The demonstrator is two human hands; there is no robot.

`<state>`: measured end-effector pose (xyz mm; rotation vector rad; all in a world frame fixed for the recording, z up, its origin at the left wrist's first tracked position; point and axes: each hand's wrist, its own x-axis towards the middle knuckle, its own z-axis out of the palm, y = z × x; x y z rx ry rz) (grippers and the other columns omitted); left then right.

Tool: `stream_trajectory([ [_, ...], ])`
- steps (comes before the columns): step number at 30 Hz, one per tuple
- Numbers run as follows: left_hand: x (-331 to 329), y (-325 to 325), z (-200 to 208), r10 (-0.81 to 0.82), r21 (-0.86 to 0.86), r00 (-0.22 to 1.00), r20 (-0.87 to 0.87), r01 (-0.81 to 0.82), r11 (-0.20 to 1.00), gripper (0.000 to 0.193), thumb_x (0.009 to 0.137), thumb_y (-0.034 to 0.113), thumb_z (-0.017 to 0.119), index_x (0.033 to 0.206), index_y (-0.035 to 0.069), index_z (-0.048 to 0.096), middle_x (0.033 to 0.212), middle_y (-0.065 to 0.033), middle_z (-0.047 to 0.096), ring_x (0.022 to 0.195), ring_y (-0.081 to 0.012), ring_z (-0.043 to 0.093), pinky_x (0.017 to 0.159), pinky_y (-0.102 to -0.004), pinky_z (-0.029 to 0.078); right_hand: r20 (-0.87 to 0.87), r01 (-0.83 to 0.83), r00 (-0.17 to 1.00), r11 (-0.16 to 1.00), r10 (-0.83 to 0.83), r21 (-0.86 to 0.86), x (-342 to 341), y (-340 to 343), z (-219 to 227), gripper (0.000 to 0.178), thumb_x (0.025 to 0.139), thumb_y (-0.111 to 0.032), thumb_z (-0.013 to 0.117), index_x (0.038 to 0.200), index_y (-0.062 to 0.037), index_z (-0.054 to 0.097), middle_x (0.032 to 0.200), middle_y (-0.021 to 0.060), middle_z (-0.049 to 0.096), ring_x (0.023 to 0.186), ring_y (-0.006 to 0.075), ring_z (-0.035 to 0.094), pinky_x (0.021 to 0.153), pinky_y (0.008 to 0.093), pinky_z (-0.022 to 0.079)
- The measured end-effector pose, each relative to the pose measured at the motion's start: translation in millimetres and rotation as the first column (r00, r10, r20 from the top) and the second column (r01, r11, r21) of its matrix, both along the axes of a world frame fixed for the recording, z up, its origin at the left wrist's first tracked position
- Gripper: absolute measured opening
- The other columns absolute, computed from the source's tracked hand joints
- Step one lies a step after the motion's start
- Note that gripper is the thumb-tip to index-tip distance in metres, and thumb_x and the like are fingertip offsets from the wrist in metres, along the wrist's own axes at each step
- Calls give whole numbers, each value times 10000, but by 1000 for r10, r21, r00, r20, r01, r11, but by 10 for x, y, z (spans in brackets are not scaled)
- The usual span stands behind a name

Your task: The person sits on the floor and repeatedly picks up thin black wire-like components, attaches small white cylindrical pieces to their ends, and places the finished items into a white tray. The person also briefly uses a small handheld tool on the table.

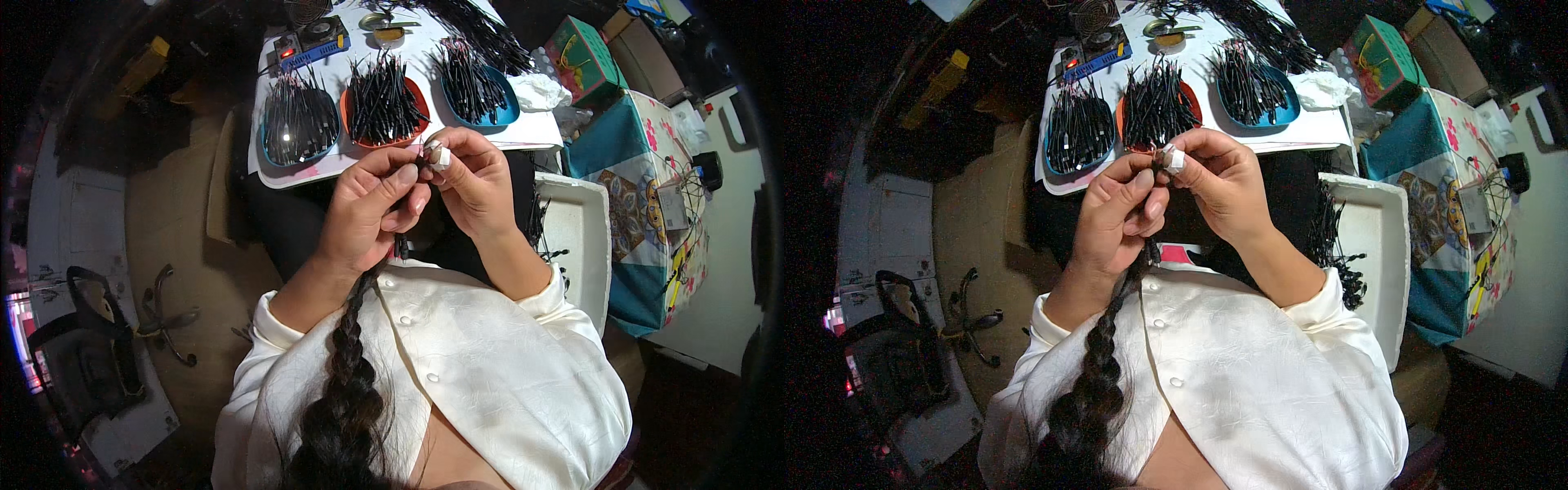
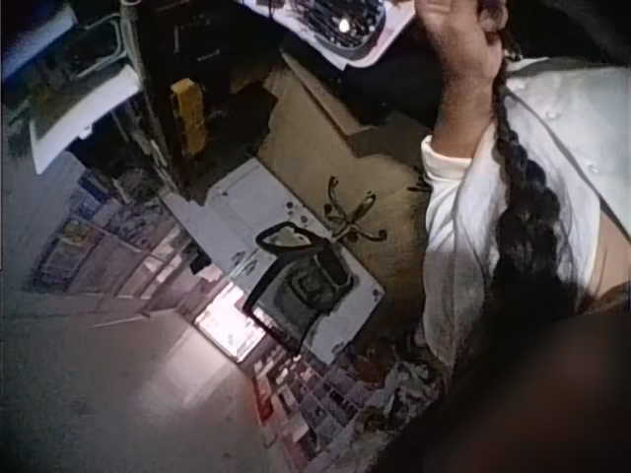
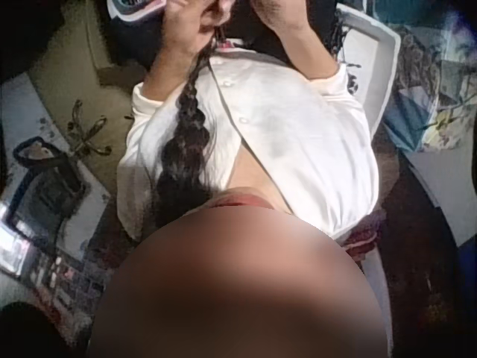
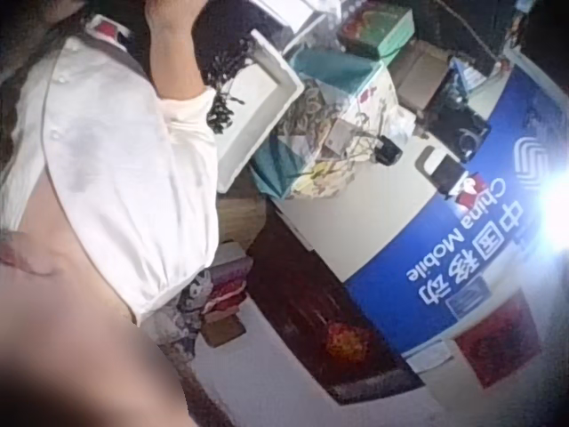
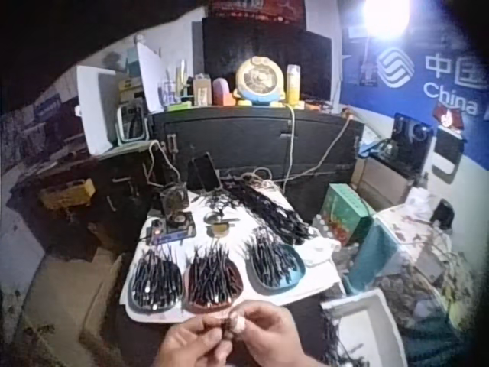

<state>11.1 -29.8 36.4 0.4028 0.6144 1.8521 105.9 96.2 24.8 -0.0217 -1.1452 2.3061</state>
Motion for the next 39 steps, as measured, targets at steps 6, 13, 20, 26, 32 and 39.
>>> stream_trajectory([
  [6,0,-61,32,-39,9,998,46,38,999,148,942,62,538,1052,-23,590,784,-116,615,496,-54,442,407,-152,296,7,-39,999,999,39,35,45,-34,83,141,886,-61,648,995,14,597,907,61,641,796,113,621,711,229,511],
  [13,-55,-119,41,-149,35,989,13,149,988,137,935,61,539,1015,-35,595,776,-115,619,468,-44,420,397,-143,289,92,-87,994,964,66,252,78,53,176,156,882,-56,653,1005,13,588,911,47,626,809,102,606,743,231,510],
  [20,-9,-88,-28,-67,48,997,23,66,997,141,941,66,543,1021,-36,597,797,-136,641,470,-49,431,441,-150,343,18,-256,964,945,265,-202,67,-45,92,172,888,-111,656,1000,-2,585,911,57,629,789,114,605,703,225,493],
  [26,-69,-100,-7,-3,-78,743,-670,-67,995,226,928,87,595,1092,-69,600,794,-98,662,536,-41,471,467,-176,360,142,-360,915,923,377,-133,129,183,128,149,873,-86,625,969,2,551,838,32,572,742,101,575,657,229,494],
  [32,-84,8,-95,-58,-99,630,-775,-30,995,142,886,-5,617,1010,-61,660,783,-78,660,642,-77,596,533,-193,438,51,-513,791,707,609,-486,161,193,-167,346,846,-166,603,1138,-16,493,858,57,587,777,186,618,706,332,504],
  [39,-197,330,-442,90,-157,887,-453,-179,971,161,943,85,557,979,-52,634,732,-115,647,452,-26,381,421,-165,289,273,176,583,447,-765,877,-67,1330,-509,183,885,-138,629,1005,-1,633,838,67,656,687,134,589,635,274,478],
])
